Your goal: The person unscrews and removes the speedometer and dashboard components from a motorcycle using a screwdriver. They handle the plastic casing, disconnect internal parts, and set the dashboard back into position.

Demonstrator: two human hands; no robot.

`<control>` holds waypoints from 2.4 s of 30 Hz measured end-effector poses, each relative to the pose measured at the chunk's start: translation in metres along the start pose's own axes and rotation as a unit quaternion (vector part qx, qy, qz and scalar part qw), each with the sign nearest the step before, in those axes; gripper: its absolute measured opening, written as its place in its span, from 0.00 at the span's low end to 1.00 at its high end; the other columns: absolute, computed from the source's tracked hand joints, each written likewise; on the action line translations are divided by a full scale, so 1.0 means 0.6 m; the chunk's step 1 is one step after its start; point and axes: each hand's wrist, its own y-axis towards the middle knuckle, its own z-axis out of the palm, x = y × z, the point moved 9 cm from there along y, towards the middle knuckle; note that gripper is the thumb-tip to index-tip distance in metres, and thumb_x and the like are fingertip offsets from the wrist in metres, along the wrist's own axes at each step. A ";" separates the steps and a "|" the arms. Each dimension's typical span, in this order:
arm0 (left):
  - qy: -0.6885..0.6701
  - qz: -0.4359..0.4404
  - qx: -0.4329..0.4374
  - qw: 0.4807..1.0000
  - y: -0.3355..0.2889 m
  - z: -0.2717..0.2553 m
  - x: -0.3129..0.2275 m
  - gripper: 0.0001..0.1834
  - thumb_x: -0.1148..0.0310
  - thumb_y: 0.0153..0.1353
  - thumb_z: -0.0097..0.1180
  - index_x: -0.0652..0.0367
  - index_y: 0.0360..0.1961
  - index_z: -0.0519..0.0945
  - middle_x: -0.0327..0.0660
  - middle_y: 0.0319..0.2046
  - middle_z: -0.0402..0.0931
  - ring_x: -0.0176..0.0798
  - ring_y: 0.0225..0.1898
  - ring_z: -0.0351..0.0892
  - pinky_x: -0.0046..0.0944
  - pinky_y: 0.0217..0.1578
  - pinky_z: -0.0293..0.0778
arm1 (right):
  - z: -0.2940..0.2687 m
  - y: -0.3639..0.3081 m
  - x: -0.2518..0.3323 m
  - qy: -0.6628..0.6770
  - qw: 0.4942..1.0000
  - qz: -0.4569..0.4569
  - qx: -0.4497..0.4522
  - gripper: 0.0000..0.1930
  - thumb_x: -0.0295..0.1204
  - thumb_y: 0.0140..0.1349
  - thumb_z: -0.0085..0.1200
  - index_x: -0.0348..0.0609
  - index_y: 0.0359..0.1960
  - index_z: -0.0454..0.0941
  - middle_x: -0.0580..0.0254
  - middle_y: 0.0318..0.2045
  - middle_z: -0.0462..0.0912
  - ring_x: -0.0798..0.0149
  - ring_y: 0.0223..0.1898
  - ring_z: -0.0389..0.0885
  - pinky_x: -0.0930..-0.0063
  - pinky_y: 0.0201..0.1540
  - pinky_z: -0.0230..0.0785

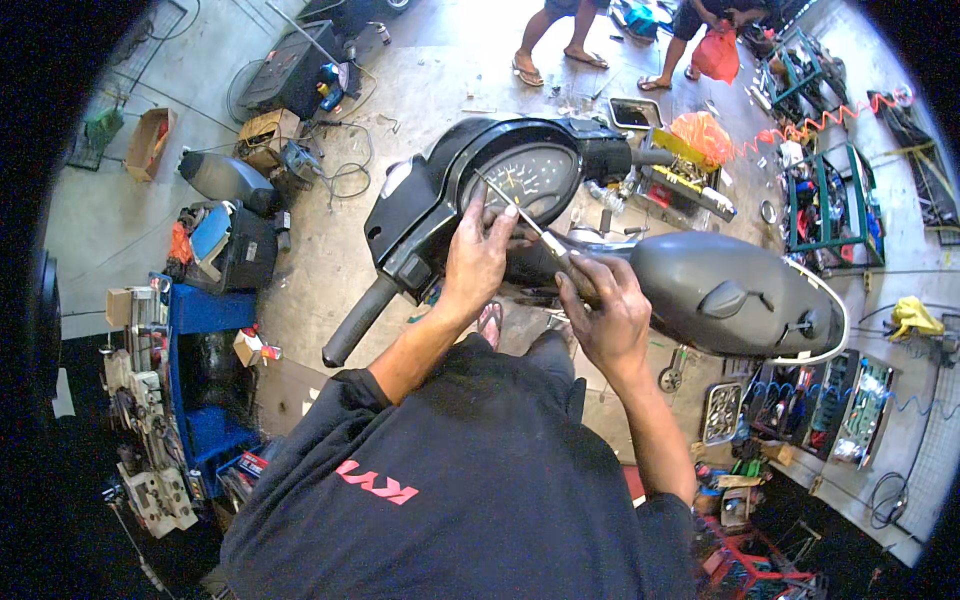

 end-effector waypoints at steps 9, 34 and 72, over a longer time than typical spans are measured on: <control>0.085 -0.038 -0.041 0.995 0.008 -0.013 -0.032 0.35 0.69 0.69 0.50 0.74 0.70 0.49 0.49 0.36 0.80 0.37 0.36 0.82 0.35 0.39 0.78 | 0.008 0.045 0.009 -0.009 0.998 -0.053 0.025 0.18 0.27 0.50 0.69 0.46 0.45 0.81 0.55 0.37 0.81 0.55 0.33 0.84 0.66 0.33 0.78; 0.207 0.032 -0.093 0.974 0.002 -0.017 -0.021 0.36 0.74 0.63 0.52 0.74 0.68 0.52 0.51 0.42 0.78 0.43 0.36 0.83 0.39 0.38 0.78 | 0.039 0.018 -0.053 0.073 0.997 -0.029 -0.010 0.20 0.22 0.47 0.68 0.45 0.45 0.82 0.55 0.36 0.82 0.58 0.32 0.84 0.68 0.32 0.78; 0.409 0.030 0.220 0.885 0.311 -0.123 -0.010 0.29 0.46 0.71 0.42 0.63 0.56 0.74 0.54 0.51 0.73 0.50 0.60 0.68 0.44 0.61 0.63 | 0.071 0.012 -0.009 0.033 0.995 0.091 0.032 0.25 0.23 0.46 0.72 0.45 0.49 0.80 0.54 0.45 0.76 0.56 0.41 0.81 0.67 0.43 0.78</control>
